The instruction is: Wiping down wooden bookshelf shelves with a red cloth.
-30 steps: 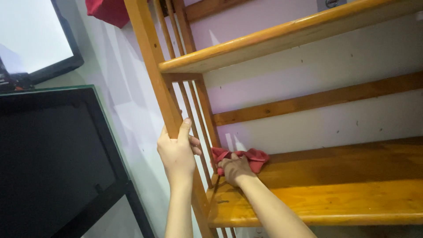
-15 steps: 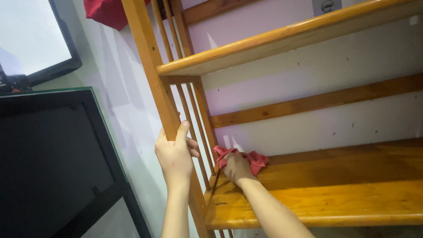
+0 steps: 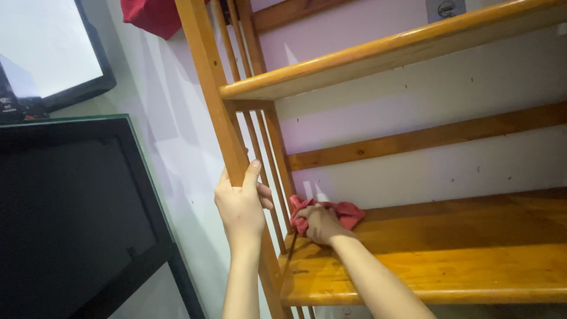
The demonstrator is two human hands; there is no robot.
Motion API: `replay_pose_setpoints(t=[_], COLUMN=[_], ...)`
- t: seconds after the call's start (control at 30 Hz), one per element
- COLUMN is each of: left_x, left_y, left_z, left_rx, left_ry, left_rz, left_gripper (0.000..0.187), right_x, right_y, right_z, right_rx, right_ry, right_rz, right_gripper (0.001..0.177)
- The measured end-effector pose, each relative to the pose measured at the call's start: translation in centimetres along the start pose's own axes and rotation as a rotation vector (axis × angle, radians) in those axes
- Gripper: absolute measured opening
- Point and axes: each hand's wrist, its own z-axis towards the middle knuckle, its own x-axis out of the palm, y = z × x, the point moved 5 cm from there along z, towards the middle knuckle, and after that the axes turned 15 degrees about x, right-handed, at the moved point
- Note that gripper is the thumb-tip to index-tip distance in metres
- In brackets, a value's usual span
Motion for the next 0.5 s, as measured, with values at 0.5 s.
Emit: replay_pose_setpoints(t=[0.5], left_x=[-0.1], left_y=[0.0], left_z=[0.0], left_rx=[-0.029], left_ry=[-0.001], left_rz=[0.030], left_gripper=[0.029], right_x=[0.9], right_y=[1.9], right_z=[-0.9], right_rx=[-0.071], right_ry=[0.055], right_rz=[-0.394], right_gripper=[0.056])
